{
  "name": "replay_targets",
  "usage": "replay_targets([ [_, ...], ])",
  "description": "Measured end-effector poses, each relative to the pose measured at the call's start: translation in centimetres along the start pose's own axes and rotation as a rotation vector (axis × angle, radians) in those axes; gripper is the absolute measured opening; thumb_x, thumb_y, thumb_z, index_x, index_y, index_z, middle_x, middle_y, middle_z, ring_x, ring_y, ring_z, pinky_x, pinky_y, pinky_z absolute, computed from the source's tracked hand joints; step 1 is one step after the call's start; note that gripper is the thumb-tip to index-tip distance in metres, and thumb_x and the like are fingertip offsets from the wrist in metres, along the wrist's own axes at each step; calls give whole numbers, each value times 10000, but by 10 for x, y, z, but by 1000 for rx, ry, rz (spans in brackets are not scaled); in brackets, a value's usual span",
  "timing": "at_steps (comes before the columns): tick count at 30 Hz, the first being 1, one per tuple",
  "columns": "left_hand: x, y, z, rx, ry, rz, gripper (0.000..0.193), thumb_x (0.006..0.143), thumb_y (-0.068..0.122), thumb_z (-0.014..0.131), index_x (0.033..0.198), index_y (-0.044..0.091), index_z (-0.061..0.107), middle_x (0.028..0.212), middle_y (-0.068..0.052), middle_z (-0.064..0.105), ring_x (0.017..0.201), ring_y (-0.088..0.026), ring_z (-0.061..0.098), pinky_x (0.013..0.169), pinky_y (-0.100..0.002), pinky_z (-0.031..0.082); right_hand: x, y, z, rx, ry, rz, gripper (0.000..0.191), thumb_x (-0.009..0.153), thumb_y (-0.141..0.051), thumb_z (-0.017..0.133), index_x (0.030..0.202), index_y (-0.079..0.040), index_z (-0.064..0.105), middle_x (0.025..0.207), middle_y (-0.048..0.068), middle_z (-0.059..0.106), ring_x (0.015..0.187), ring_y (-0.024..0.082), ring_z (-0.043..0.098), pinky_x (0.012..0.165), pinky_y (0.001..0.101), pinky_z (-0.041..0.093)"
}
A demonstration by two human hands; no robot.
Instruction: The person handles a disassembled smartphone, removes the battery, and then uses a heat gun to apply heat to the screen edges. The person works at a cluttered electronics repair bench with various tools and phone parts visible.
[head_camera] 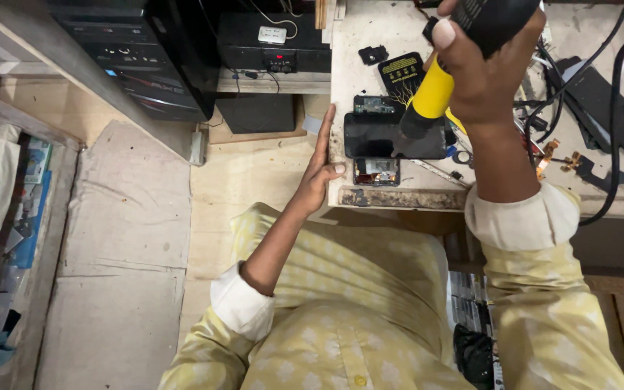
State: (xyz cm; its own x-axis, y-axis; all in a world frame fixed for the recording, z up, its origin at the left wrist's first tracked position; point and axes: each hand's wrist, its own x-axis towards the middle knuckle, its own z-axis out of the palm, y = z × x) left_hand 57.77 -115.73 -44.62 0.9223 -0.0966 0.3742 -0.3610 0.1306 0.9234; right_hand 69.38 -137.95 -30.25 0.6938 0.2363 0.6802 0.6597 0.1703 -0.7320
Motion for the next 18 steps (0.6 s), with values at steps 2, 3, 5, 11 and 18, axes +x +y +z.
replay_targets([
  [2, 0, -1, 0, 0, 2, -1, 1057, 816, 414, 554, 1699, 89, 71, 1799, -153, 56, 1684, -276, 24, 1362, -408, 31, -3, -2, -3, 17, 18, 27, 482, 1169, -84, 759, 1350, -87, 311, 1190, 147, 605, 766, 212, 649, 712, 327, 594],
  [3, 0, -1, 1, 0, 3, 1, 1059, 814, 415, 553, 1698, 90, 70, 1798, -153, 55, 1684, -276, 22, 1362, -408, 29, -3, -3, -6, 20, 18, 27, 490, 1170, -89, 757, 1350, -90, 302, 1196, 145, 607, 781, 212, 664, 717, 325, 601],
  [5, 0, -1, 1, -17, 6, -7, 1069, 804, 417, 553, 1697, 91, 66, 1796, -153, 49, 1681, -276, 15, 1359, -409, 23, -3, -3, -8, 27, 11, 25, 492, 1176, -93, 755, 1353, -92, 295, 1202, 143, 606, 787, 213, 666, 723, 325, 605],
  [11, 2, 1, 0, -17, 13, -40, 1075, 796, 420, 553, 1695, 88, 65, 1791, -155, 55, 1674, -278, 17, 1350, -411, 25, -3, 2, -18, -25, 0, -34, 454, 1210, -94, 742, 1365, -90, 315, 1206, 140, 606, 798, 212, 626, 715, 322, 572],
  [18, 5, 1, 0, -20, 8, -11, 1071, 805, 431, 561, 1695, 85, 75, 1796, -154, 56, 1682, -278, 13, 1358, -411, 17, 5, 0, -28, -23, 59, -4, 455, 1181, -113, 741, 1348, -70, 319, 1156, 120, 622, 782, 173, 614, 733, 303, 572],
])
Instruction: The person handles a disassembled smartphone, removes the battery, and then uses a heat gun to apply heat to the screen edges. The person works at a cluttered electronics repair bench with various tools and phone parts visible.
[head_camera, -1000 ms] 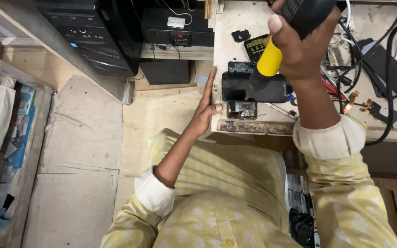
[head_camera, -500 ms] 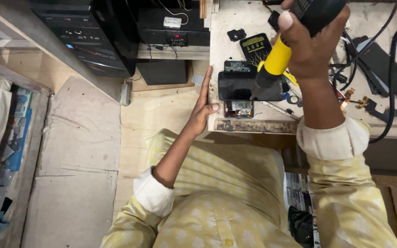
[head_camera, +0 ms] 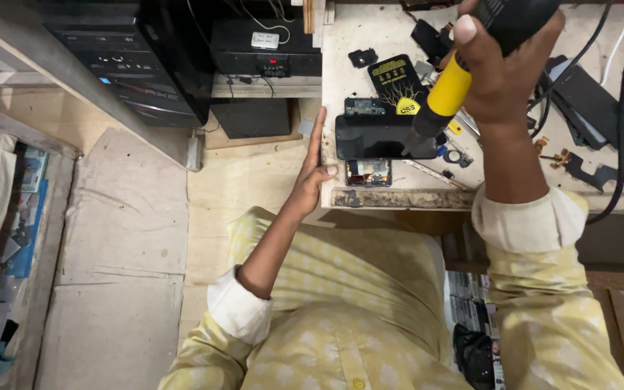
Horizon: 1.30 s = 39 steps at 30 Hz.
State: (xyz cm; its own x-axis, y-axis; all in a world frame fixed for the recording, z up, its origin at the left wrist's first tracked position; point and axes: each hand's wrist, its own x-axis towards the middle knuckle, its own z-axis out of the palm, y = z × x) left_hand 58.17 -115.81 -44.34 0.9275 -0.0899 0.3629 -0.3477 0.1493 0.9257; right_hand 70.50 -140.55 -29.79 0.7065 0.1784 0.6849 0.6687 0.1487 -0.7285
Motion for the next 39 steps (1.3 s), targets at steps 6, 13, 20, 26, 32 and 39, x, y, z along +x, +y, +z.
replay_targets([
  [6, -1, -1, 0, 5, 3, 0, 1079, 788, 425, 551, 1698, 83, 82, 1798, -150, 67, 1682, -275, 34, 1359, -408, 30, -6, -8, -7, 23, 38, 62, 470, 1111, -157, 749, 1308, -64, 332, 1150, 96, 645, 835, 137, 652, 722, 276, 593],
  [13, -1, 2, 0, -13, 3, -7, 1085, 785, 431, 558, 1695, 91, 76, 1794, -148, 63, 1677, -277, 29, 1353, -409, 29, -12, 6, -28, -137, 102, 10, 465, 1158, -135, 769, 1359, -41, 361, 1121, 90, 608, 865, 151, 568, 805, 260, 486],
  [20, -5, 5, 2, 27, 9, -22, 1086, 788, 446, 551, 1696, 89, 74, 1794, -155, 64, 1678, -280, 29, 1353, -411, 28, -11, 6, -40, -83, 105, 8, 503, 1073, -188, 773, 1356, -61, 378, 1064, 63, 622, 756, 115, 525, 697, 240, 445],
  [26, -1, 3, 0, -11, 4, 7, 1082, 788, 421, 555, 1693, 71, 76, 1795, -155, 66, 1677, -274, 48, 1353, -404, 47, -10, 15, -57, -102, 138, -22, 504, 1138, -148, 786, 1412, -36, 378, 1098, 89, 604, 862, 158, 548, 807, 268, 467],
  [32, -4, 4, 1, -14, 3, 9, 1077, 789, 392, 552, 1696, 61, 76, 1797, -145, 70, 1680, -261, 43, 1356, -388, 42, -11, 6, -56, -73, 158, 30, 517, 1082, -187, 788, 1341, -45, 363, 1113, 78, 636, 828, 133, 581, 779, 258, 502],
  [39, -2, 0, 3, -62, 4, 17, 1086, 782, 390, 565, 1695, 69, 71, 1800, -132, 53, 1680, -252, 31, 1356, -384, 35, -13, 11, -69, -143, 175, -15, 556, 1115, -175, 789, 1431, -29, 355, 1120, 66, 590, 901, 137, 565, 830, 265, 490],
])
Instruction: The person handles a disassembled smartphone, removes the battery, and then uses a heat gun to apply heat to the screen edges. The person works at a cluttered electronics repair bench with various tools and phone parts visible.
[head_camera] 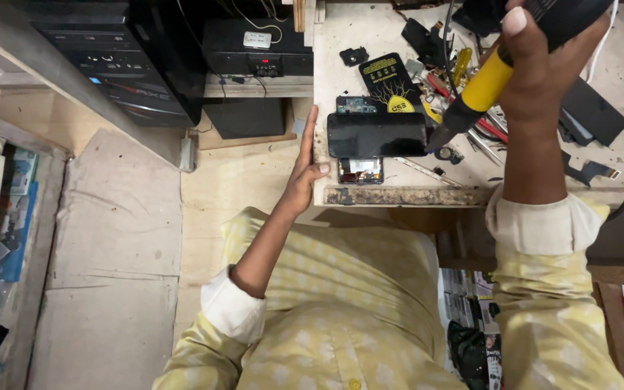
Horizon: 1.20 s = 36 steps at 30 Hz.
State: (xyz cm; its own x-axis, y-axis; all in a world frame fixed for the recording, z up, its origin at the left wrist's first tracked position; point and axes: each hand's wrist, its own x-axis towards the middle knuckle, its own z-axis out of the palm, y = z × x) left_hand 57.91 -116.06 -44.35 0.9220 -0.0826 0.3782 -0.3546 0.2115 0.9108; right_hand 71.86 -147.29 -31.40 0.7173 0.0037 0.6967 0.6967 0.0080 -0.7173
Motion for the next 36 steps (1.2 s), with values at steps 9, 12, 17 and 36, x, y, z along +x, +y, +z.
replay_targets([
  [9, -2, -2, 0, 10, -8, -20, 1080, 788, 393, 563, 1695, 87, 62, 1798, -122, 42, 1676, -255, 32, 1355, -398, 46, -1, 34, -26, -93, 53, -15, 567, 1141, -175, 755, 1500, -2, 352, 1164, 66, 535, 988, 131, 519, 915, 262, 446],
  [12, -2, -1, -1, 49, 6, -22, 1074, 788, 392, 558, 1696, 89, 72, 1796, -126, 55, 1674, -258, 36, 1353, -399, 42, 3, 30, -19, -52, 64, -5, 555, 1135, -166, 760, 1466, -2, 346, 1111, 62, 527, 923, 130, 500, 859, 263, 431],
  [17, 0, 2, -2, 65, 10, -15, 1067, 788, 391, 547, 1695, 84, 75, 1795, -130, 63, 1676, -261, 36, 1350, -397, 38, 18, 20, -2, -39, 86, -22, 549, 1104, -166, 768, 1430, -12, 354, 1104, 69, 549, 876, 132, 512, 818, 268, 441],
  [36, -2, 2, 2, 35, 1, -18, 1063, 800, 387, 555, 1697, 96, 63, 1799, -130, 49, 1680, -260, 28, 1358, -401, 35, 27, 19, 11, -193, 154, -62, 678, 1041, -260, 763, 1460, 14, 305, 1293, 145, 475, 1154, 210, 504, 1041, 358, 424],
])
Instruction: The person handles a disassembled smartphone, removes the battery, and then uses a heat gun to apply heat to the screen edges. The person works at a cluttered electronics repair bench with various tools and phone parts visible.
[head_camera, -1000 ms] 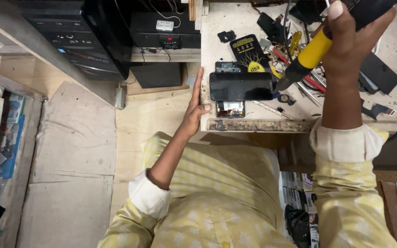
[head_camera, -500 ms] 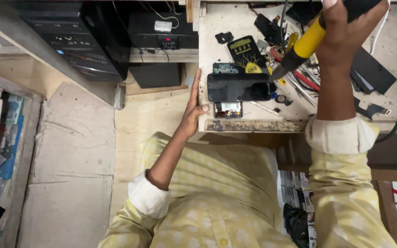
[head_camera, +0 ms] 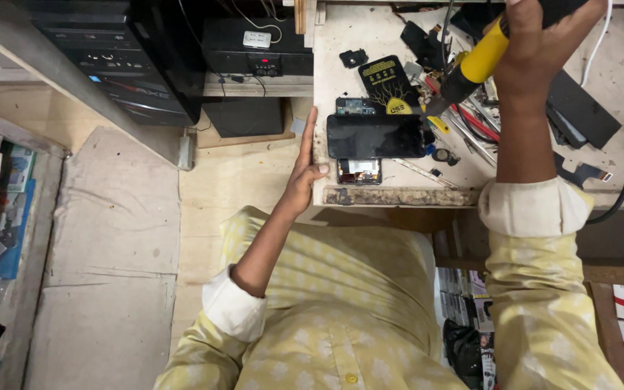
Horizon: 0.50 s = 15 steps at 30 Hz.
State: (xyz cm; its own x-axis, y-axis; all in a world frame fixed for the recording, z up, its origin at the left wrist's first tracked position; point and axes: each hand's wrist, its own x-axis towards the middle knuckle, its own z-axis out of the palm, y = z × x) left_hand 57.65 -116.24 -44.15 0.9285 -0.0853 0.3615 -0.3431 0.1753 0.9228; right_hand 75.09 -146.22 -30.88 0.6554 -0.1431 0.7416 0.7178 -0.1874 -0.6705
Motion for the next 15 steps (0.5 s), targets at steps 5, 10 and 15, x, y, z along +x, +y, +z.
replay_targets([
  [5, -3, -2, 1, 24, 1, -27, 1070, 787, 379, 555, 1696, 100, 64, 1793, -130, 53, 1673, -262, 17, 1349, -404, 31, -2, 16, -8, -121, -37, -140, 685, 1109, -269, 800, 1525, -1, 326, 1423, 154, 464, 1333, 220, 472, 1198, 355, 353],
  [10, -2, -6, 1, 6, -8, -8, 1053, 800, 365, 559, 1698, 114, 71, 1800, -131, 51, 1681, -264, 13, 1356, -405, 21, -5, 18, -3, -151, -37, -141, 721, 1095, -277, 792, 1533, 12, 296, 1506, 169, 435, 1436, 249, 428, 1277, 357, 293],
  [15, -3, -6, 1, -33, -9, -27, 1059, 792, 355, 562, 1698, 119, 67, 1794, -139, 65, 1676, -268, 26, 1349, -407, 22, -6, 10, 7, -66, -47, -83, 759, 1058, -308, 792, 1508, 17, 274, 1423, 152, 451, 1292, 237, 490, 1180, 380, 393],
])
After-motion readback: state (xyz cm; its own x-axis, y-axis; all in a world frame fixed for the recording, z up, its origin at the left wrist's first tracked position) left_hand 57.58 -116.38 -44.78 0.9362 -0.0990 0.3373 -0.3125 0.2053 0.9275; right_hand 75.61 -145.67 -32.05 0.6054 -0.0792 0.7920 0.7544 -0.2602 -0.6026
